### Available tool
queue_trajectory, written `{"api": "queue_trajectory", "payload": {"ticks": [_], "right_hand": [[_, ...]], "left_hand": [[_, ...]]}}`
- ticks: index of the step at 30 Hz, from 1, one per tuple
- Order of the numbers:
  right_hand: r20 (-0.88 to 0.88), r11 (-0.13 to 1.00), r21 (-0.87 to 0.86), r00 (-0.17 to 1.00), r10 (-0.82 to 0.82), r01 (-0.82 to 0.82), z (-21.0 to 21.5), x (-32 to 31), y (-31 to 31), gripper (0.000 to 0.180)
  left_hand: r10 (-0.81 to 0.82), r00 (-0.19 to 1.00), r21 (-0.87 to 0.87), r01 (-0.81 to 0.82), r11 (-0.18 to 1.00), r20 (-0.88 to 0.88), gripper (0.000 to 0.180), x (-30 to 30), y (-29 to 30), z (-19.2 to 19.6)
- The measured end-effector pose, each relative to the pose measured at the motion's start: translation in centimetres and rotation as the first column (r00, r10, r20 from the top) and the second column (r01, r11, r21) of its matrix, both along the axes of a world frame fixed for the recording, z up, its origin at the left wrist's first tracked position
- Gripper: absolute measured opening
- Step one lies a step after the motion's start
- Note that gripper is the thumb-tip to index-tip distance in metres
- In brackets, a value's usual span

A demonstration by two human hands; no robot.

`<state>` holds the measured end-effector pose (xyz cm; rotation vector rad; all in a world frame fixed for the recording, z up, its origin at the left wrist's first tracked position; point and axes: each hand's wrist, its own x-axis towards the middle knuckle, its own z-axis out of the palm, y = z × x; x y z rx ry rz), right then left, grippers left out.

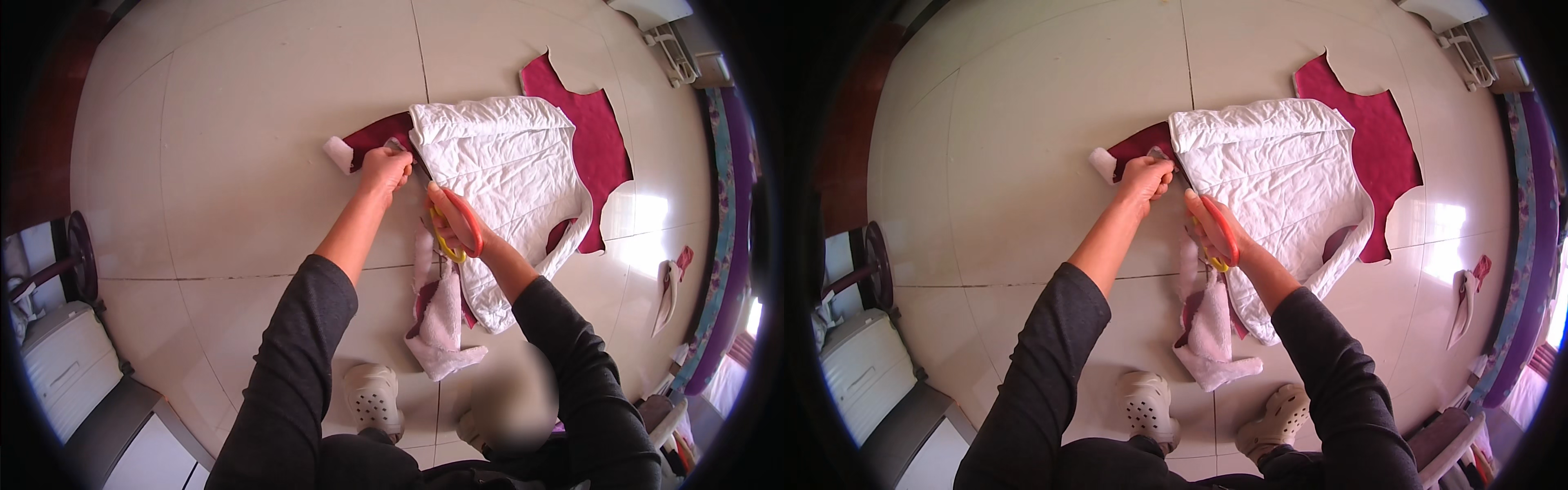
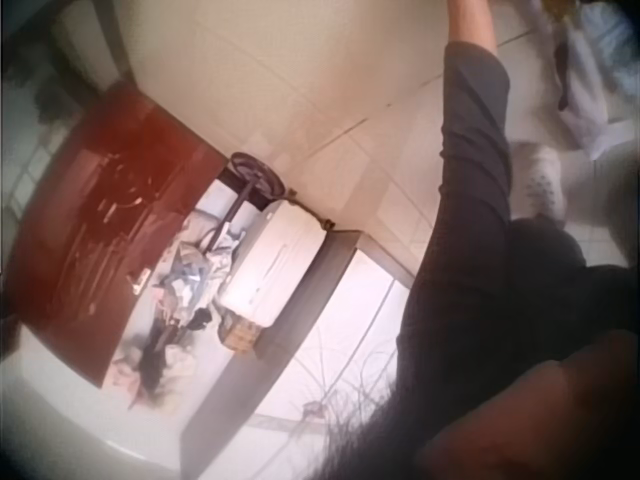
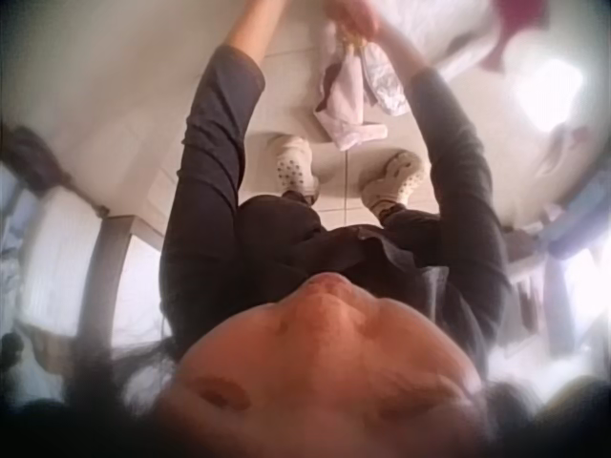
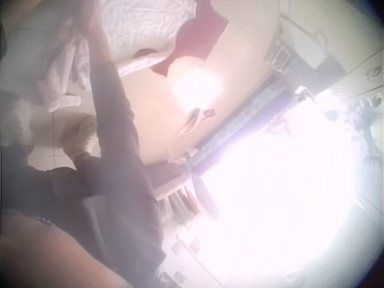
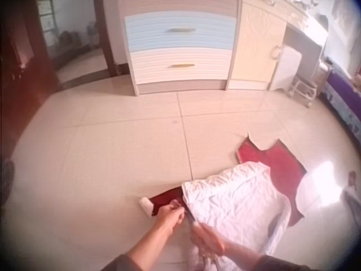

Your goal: The person places a white quilted vest on a red fabric piece on the floor, aligns it, and uses scissors to cut the red fabric along the vest's outline. The person adjusts the vest and fabric several times and trims the edges to match the shape.

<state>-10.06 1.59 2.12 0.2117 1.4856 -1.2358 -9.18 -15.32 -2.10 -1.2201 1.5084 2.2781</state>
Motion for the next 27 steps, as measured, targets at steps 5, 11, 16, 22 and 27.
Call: {"api": "queue_trajectory", "payload": {"ticks": [5,11,16,22,27], "right_hand": [[-0.135,0.999,0.043,0.99,0.032,-0.026,0.0,0.2,-0.2,0.049],[-0.294,0.982,0.162,0.945,0.142,-0.098,-0.2,0.0,-0.2,0.058],[-0.387,0.953,0.253,0.886,0.258,-0.167,-1.8,-0.8,-1.0,0.068],[-0.392,0.935,0.297,0.868,0.304,-0.193,-0.3,-1.0,-1.5,0.068],[-0.387,0.934,0.294,0.869,0.309,-0.202,-0.2,-1.4,-1.7,0.066]], "left_hand": [[-0.013,1.0,-0.014,0.013,1.0,0.004,0.017,-0.1,0.0,-0.2],[-0.048,0.999,-0.043,0.048,0.998,0.0,0.015,-0.1,-0.1,-0.2],[0.0,1.0,-0.056,-0.001,0.998,-0.012,0.014,0.0,0.1,0.1],[-0.031,0.999,-0.029,0.029,0.999,-0.038,0.015,0.4,-0.3,-0.3],[-0.046,0.998,-0.045,0.044,0.998,-0.036,0.014,0.4,-0.3,-0.3]]}}
